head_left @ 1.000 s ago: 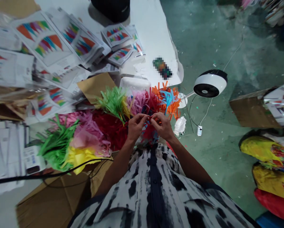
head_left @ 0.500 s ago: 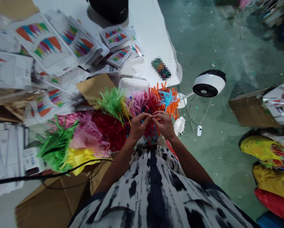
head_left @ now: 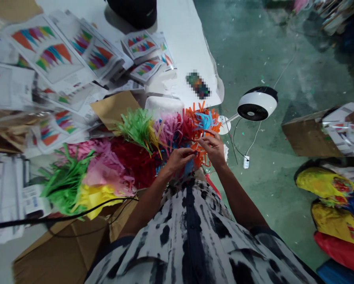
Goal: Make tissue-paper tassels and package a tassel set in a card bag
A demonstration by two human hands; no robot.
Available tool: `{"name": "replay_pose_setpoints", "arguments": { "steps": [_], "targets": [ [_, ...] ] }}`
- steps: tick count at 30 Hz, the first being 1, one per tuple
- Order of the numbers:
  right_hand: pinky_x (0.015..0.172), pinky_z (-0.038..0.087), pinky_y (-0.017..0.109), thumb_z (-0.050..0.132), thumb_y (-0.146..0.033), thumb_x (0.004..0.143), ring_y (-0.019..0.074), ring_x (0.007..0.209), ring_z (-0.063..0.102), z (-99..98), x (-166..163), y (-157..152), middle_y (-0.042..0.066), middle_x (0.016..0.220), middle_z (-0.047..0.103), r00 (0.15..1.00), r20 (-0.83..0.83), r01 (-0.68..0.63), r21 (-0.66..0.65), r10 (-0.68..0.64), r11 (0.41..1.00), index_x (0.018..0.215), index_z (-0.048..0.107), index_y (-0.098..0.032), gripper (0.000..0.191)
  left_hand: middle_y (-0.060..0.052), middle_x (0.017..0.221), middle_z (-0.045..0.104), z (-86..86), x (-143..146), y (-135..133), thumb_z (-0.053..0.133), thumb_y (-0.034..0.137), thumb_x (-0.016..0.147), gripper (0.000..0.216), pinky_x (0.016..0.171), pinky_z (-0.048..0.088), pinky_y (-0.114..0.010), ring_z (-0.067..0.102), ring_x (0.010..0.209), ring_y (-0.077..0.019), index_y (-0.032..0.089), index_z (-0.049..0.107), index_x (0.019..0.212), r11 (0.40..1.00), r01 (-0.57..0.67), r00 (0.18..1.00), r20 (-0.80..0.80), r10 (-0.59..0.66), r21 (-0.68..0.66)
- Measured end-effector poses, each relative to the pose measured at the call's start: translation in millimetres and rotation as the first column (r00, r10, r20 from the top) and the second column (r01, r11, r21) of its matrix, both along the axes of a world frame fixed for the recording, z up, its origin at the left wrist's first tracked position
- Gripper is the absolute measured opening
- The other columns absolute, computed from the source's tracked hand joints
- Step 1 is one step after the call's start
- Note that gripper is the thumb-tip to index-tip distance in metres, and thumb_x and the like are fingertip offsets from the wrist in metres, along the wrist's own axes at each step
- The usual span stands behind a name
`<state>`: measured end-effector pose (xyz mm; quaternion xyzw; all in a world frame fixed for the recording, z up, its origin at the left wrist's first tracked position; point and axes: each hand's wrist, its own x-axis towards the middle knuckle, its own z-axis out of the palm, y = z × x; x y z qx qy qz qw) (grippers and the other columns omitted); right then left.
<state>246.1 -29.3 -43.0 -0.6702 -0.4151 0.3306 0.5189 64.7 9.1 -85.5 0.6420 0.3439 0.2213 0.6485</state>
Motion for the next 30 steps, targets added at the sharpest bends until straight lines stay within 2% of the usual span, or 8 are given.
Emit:
{"name": "replay_pose_setpoints", "arguments": {
  "steps": [3, 6, 13, 16, 19, 22, 26, 30],
  "targets": [
    [0.076, 0.050, 0.030, 0.078, -0.049, 0.086, 0.0179, 0.089, 0.064, 2.0, -2, -4, 0.004, 0.090, 0.070, 0.989, -0.147, -0.035, -0.015, 0.033, 0.999, 0.084, 0.078, -0.024, 0.026, -0.001, 0.087, 0.075, -6.2, 3, -6, 0.064, 0.042, 0.094, 0.030, 0.074, 0.048, -0.024, 0.066, 0.080, -0.0157, 0.016, 0.079, 0.097, 0.997, 0.063, 0.997, -0.056, -0.061, 0.043],
    [0.054, 0.039, 0.025, 0.074, -0.051, 0.090, 0.0097, 0.056, 0.048, 5.0, -5, -9, 0.000, 0.077, 0.069, 0.948, -0.313, -0.088, -0.071, 0.062, 0.994, 0.088, 0.076, -0.023, 0.028, 0.002, 0.074, 0.070, -14.5, 9, -16, 0.062, 0.046, 0.095, 0.035, 0.064, 0.043, -0.022, 0.062, 0.069, -0.0135, 0.017, 0.080, 0.090, 0.996, 0.057, 0.987, -0.151, -0.045, 0.075],
    [0.054, 0.040, 0.024, 0.073, -0.056, 0.088, 0.0101, 0.054, 0.048, -14.4, 3, -10, -0.002, 0.068, 0.066, 0.963, -0.256, -0.122, -0.150, 0.081, 0.981, 0.082, 0.066, -0.021, 0.036, -0.006, 0.100, 0.079, -26.6, -7, -20, 0.068, 0.042, 0.094, 0.024, 0.088, 0.049, -0.031, 0.070, 0.095, -0.0224, 0.023, 0.081, 0.100, 0.966, -0.170, 0.923, -0.311, 0.226, 0.197],
    [0.057, 0.041, 0.025, 0.070, -0.055, 0.090, 0.0118, 0.058, 0.052, -27.1, 1, -9, -0.003, 0.064, 0.060, 0.987, -0.118, -0.126, -0.165, 0.107, 0.978, 0.077, 0.063, -0.021, 0.037, -0.014, 0.112, 0.076, -29.7, -25, -7, 0.058, 0.040, 0.100, 0.028, 0.094, 0.046, -0.038, 0.068, 0.108, -0.0289, 0.021, 0.076, 0.111, 0.895, -0.283, 0.773, -0.470, 0.426, 0.346],
    [0.056, 0.038, 0.025, 0.067, -0.049, 0.093, 0.0119, 0.058, 0.051, -33.7, -6, -6, -0.003, 0.065, 0.057, 0.988, -0.044, -0.152, -0.175, 0.146, 0.973, 0.075, 0.062, -0.021, 0.033, -0.016, 0.110, 0.074, -32.9, -33, 5, 0.061, 0.039, 0.097, 0.028, 0.083, 0.046, -0.037, 0.068, 0.103, -0.0316, 0.019, 0.072, 0.112, 0.859, -0.155, 0.561, -0.673, 0.483, 0.488],
    [0.057, 0.039, 0.026, 0.064, -0.045, 0.096, 0.0128, 0.058, 0.052, -34.8, -16, -3, -0.003, 0.064, 0.058, 0.979, -0.002, -0.203, -0.185, 0.206, 0.962, 0.077, 0.062, -0.021, 0.030, -0.014, 0.105, 0.073, -30.1, -30, 11, 0.060, 0.033, 0.094, 0.020, 0.075, 0.044, -0.034, 0.069, 0.095, -0.0290, 0.019, 0.073, 0.100, 0.867, -0.058, 0.478, -0.749, 0.459, 0.495],
    [0.069, 0.047, 0.029, 0.062, -0.038, 0.099, 0.0162, 0.070, 0.060, -31.7, -25, -1, 0.000, 0.076, 0.064, 0.930, 0.188, -0.299, -0.117, 0.316, 0.947, 0.084, 0.067, -0.022, 0.023, -0.008, 0.098, 0.072, -11.3, -29, 10, 0.062, 0.031, 0.088, 0.012, 0.071, 0.042, -0.031, 0.067, 0.087, -0.0233, 0.022, 0.070, 0.086, 0.838, -0.191, 0.506, -0.680, 0.531, 0.512],
    [0.091, 0.052, 0.033, 0.060, -0.028, 0.101, 0.0216, 0.106, 0.067, -24.9, -35, -4, 0.010, 0.116, 0.069, 0.832, 0.367, -0.456, 0.027, 0.416, 0.889, 0.096, 0.071, -0.022, 0.013, 0.000, 0.075, 0.066, 12.8, -39, 7, 0.061, 0.032, 0.085, 0.015, 0.067, 0.039, -0.028, 0.060, 0.070, -0.0168, 0.022, 0.063, 0.074, 0.892, -0.334, 0.701, -0.552, 0.451, 0.304]
  ]
}}
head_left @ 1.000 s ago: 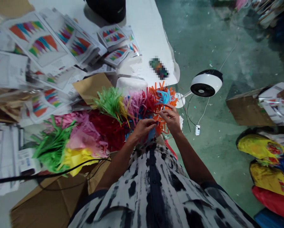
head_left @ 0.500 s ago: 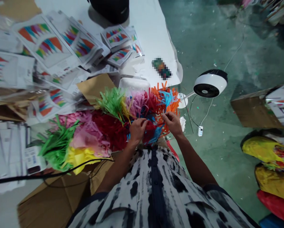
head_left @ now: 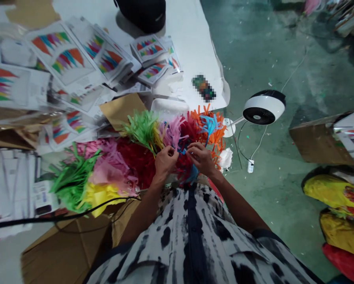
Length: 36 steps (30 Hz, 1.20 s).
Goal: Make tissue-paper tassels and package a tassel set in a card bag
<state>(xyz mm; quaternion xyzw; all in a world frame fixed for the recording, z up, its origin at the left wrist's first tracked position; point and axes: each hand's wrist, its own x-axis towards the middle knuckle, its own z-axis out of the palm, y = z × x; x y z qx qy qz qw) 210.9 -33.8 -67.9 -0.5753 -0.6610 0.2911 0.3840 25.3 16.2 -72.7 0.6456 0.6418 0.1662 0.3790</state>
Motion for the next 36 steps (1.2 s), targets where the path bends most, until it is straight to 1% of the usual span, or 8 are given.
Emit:
{"name": "replay_pose_setpoints", "arguments": {
  "steps": [3, 6, 10, 14, 17, 21, 29, 36],
  "targets": [
    [0.098, 0.053, 0.034, 0.055, -0.020, 0.102, 0.0218, 0.123, 0.065, 3.9, -7, -2, 0.010, 0.141, 0.063, 0.983, 0.040, -0.180, 0.022, 0.179, 0.983, 0.104, 0.070, -0.023, 0.016, 0.004, 0.065, 0.056, 15.6, -9, -4, 0.059, 0.032, 0.083, 0.016, 0.064, 0.036, -0.026, 0.052, 0.062, -0.0136, 0.021, 0.059, 0.071, 0.993, 0.089, 0.981, 0.182, -0.074, -0.076],
    [0.100, 0.054, 0.035, 0.055, -0.017, 0.101, 0.0219, 0.125, 0.065, 4.2, -11, -2, 0.011, 0.141, 0.064, 0.962, -0.020, -0.273, 0.003, 0.273, 0.962, 0.109, 0.069, -0.023, 0.017, 0.005, 0.063, 0.050, 29.6, -15, -6, 0.062, 0.035, 0.084, 0.023, 0.061, 0.034, -0.026, 0.046, 0.061, -0.0120, 0.020, 0.055, 0.068, 0.975, 0.184, 0.924, 0.361, -0.129, -0.122],
    [0.097, 0.054, 0.035, 0.059, -0.024, 0.102, 0.0207, 0.113, 0.068, 5.2, -15, 1, 0.010, 0.123, 0.070, 0.961, -0.188, -0.206, 0.003, 0.203, 0.978, 0.103, 0.069, -0.022, 0.010, 0.004, 0.065, 0.050, 42.1, -16, -6, 0.065, 0.044, 0.089, 0.031, 0.059, 0.037, -0.024, 0.046, 0.060, -0.0110, 0.019, 0.058, 0.072, 0.976, 0.153, 0.843, 0.536, -0.045, -0.158],
    [0.082, 0.053, 0.030, 0.066, -0.032, 0.100, 0.0184, 0.098, 0.067, 10.1, -20, 2, 0.007, 0.106, 0.070, 0.935, -0.352, -0.060, -0.042, 0.042, 0.997, 0.088, 0.068, -0.021, 0.017, 0.000, 0.086, 0.068, 42.3, -8, -7, 0.082, 0.045, 0.080, 0.033, 0.067, 0.050, -0.023, 0.062, 0.072, -0.0129, 0.021, 0.066, 0.096, 0.989, 0.008, 0.732, 0.675, 0.093, -0.146],
    [0.074, 0.051, 0.029, 0.067, -0.038, 0.099, 0.0186, 0.096, 0.066, 13.6, -21, 2, 0.007, 0.104, 0.069, 0.920, -0.391, -0.010, -0.106, -0.032, 0.994, 0.086, 0.068, -0.021, 0.022, -0.002, 0.088, 0.071, 38.5, -1, -7, 0.086, 0.042, 0.076, 0.034, 0.068, 0.054, -0.024, 0.067, 0.076, -0.0148, 0.021, 0.070, 0.098, 0.994, -0.040, 0.712, 0.695, 0.101, -0.103],
    [0.082, 0.052, 0.032, 0.066, -0.043, 0.099, 0.0199, 0.097, 0.066, 17.0, -19, 1, 0.007, 0.102, 0.069, 0.929, -0.366, -0.002, -0.138, -0.049, 0.990, 0.083, 0.066, -0.022, 0.026, -0.002, 0.086, 0.073, 35.5, 7, -6, 0.084, 0.043, 0.080, 0.028, 0.067, 0.055, -0.024, 0.068, 0.074, -0.0145, 0.020, 0.073, 0.093, 0.990, -0.116, 0.695, 0.706, 0.135, -0.074],
    [0.080, 0.049, 0.031, 0.068, -0.044, 0.096, 0.0190, 0.090, 0.063, 18.6, -18, -1, 0.006, 0.097, 0.069, 0.904, -0.420, -0.009, -0.193, -0.074, 0.981, 0.081, 0.066, -0.021, 0.027, 0.000, 0.081, 0.074, 37.7, 10, -3, 0.081, 0.040, 0.084, 0.023, 0.062, 0.052, -0.022, 0.067, 0.070, -0.0128, 0.020, 0.076, 0.093, 0.992, -0.112, 0.708, 0.697, 0.115, -0.050],
    [0.060, 0.037, 0.025, 0.076, -0.055, 0.085, 0.0116, 0.063, 0.048, 21.6, -10, 0, -0.002, 0.074, 0.059, 0.750, -0.644, -0.197, -0.439, -0.154, 0.877, 0.079, 0.065, -0.019, 0.038, -0.002, 0.075, 0.074, 30.4, 10, 2, 0.084, 0.047, 0.079, 0.030, 0.059, 0.050, -0.023, 0.063, 0.063, -0.0121, 0.019, 0.080, 0.087, 0.975, -0.088, 0.634, 0.743, 0.214, -0.205]
  ]
}}
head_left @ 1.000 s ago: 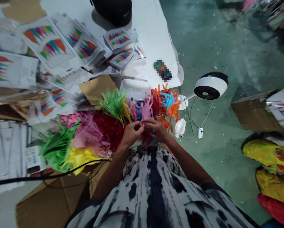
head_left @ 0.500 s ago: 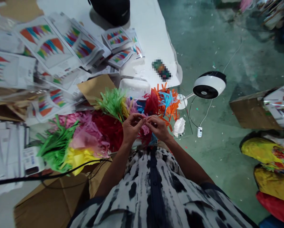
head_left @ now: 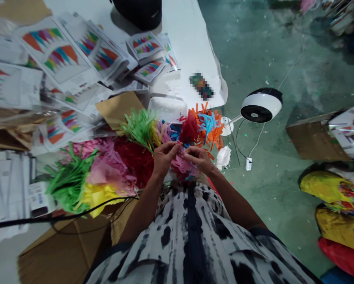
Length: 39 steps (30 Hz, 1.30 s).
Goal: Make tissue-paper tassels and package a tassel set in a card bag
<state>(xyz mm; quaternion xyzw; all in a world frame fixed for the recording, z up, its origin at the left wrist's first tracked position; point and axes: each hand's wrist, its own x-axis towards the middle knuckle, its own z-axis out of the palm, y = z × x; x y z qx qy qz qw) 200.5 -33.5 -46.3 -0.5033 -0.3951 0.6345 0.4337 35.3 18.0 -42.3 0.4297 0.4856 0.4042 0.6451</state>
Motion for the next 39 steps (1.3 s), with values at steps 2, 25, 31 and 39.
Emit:
{"name": "replay_pose_setpoints", "arguments": {
  "steps": [2, 25, 31, 39],
  "targets": [
    [0.054, 0.031, 0.024, 0.077, -0.056, 0.083, 0.0097, 0.056, 0.041, 0.3, 4, 0, -0.003, 0.071, 0.059, 0.996, -0.082, -0.030, -0.095, 0.022, 0.995, 0.079, 0.065, -0.019, 0.039, -0.001, 0.072, 0.073, -4.2, -1, 1, 0.085, 0.050, 0.078, 0.034, 0.054, 0.048, -0.022, 0.061, 0.058, -0.0110, 0.019, 0.080, 0.089, 0.996, 0.037, 0.998, 0.058, -0.032, -0.082],
    [0.046, 0.015, 0.024, 0.084, -0.053, 0.069, 0.0060, 0.049, 0.027, -11.6, 6, 0, -0.002, 0.072, 0.064, 0.953, -0.300, -0.036, -0.250, -0.042, 0.968, 0.073, 0.060, -0.019, 0.041, -0.002, 0.069, 0.070, -8.9, 3, 2, 0.084, 0.041, 0.072, 0.029, 0.048, 0.051, -0.022, 0.064, 0.057, -0.0131, 0.017, 0.077, 0.087, 0.962, 0.129, 0.970, 0.232, -0.072, -0.241],
    [0.049, 0.025, 0.023, 0.081, -0.059, 0.075, 0.0084, 0.054, 0.037, -0.9, 3, 1, -0.002, 0.070, 0.061, 0.993, -0.120, -0.041, -0.186, 0.019, 0.982, 0.077, 0.065, -0.019, 0.043, 0.002, 0.068, 0.067, -8.3, 4, 2, 0.080, 0.032, 0.069, 0.020, 0.046, 0.045, -0.021, 0.058, 0.052, -0.0103, 0.020, 0.070, 0.081, 0.972, 0.097, 0.984, 0.166, -0.062, -0.214],
    [0.075, 0.049, 0.030, 0.076, -0.065, 0.080, 0.0178, 0.082, 0.061, -9.1, -3, 7, 0.002, 0.083, 0.065, 0.997, 0.008, 0.076, 0.003, -0.076, 0.997, 0.075, 0.062, -0.021, 0.046, -0.001, 0.083, 0.072, -11.4, 14, -8, 0.075, 0.050, 0.085, 0.031, 0.061, 0.048, -0.024, 0.062, 0.069, -0.0128, 0.020, 0.077, 0.092, 0.999, 0.040, 0.999, -0.037, -0.040, -0.024]
  ]
}}
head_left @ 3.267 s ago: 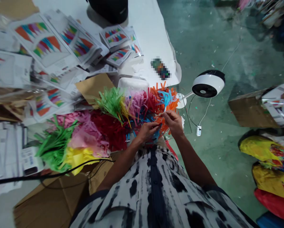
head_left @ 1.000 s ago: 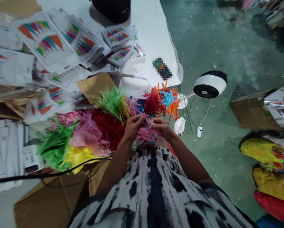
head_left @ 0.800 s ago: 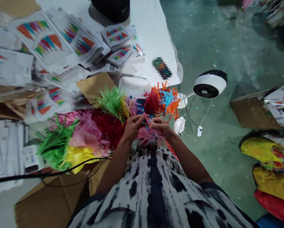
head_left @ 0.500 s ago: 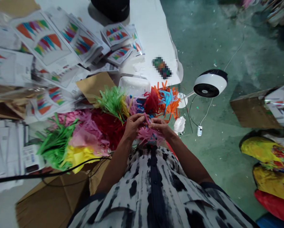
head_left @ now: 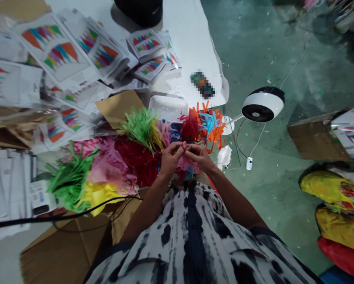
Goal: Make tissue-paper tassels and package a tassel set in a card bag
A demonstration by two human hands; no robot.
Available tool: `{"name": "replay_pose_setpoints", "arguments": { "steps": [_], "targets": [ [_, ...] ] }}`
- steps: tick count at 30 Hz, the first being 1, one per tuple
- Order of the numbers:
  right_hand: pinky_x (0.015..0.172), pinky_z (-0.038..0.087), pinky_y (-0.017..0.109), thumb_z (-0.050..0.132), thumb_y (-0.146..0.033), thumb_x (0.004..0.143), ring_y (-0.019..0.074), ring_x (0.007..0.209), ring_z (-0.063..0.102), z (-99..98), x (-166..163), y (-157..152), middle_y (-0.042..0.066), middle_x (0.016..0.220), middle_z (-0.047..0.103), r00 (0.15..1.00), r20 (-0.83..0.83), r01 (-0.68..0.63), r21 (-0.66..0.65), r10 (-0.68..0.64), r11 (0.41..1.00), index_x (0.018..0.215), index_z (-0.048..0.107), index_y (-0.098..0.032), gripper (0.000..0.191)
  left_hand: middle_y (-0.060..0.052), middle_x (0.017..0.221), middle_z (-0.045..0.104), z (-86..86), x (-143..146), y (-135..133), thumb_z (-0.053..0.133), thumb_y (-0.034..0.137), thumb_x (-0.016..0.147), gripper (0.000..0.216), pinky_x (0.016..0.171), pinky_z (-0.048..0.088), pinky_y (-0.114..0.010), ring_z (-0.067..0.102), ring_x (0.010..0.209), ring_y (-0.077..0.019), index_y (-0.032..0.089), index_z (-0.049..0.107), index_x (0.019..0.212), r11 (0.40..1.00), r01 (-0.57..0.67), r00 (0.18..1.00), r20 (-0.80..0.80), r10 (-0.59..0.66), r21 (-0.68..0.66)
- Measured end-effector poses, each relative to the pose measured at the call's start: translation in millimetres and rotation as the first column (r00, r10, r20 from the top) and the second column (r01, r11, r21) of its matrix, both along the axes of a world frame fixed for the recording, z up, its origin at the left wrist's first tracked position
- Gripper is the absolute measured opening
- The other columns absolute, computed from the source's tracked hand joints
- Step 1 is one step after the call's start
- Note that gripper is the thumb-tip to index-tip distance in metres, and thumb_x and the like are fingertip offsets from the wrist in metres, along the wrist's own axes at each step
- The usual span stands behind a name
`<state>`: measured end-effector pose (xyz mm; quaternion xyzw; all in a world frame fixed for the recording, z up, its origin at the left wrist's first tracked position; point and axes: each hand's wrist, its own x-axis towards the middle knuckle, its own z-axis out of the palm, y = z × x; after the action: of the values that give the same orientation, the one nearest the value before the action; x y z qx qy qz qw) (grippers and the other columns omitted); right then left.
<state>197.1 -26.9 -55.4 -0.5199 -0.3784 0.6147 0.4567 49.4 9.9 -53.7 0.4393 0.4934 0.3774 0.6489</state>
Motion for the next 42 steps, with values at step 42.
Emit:
{"name": "replay_pose_setpoints", "arguments": {
  "steps": [42],
  "targets": [
    [0.066, 0.047, 0.027, 0.074, -0.047, 0.086, 0.0139, 0.073, 0.059, 17.6, 20, -14, 0.000, 0.091, 0.065, 0.978, 0.202, 0.050, 0.052, -0.060, 0.997, 0.096, 0.065, -0.022, 0.028, 0.007, 0.060, 0.056, 1.1, 9, -11, 0.069, 0.043, 0.096, 0.021, 0.050, 0.035, -0.020, 0.046, 0.048, -0.0075, 0.022, 0.072, 0.097, 0.948, -0.015, 0.980, -0.181, 0.077, 0.319]
  ]
}}
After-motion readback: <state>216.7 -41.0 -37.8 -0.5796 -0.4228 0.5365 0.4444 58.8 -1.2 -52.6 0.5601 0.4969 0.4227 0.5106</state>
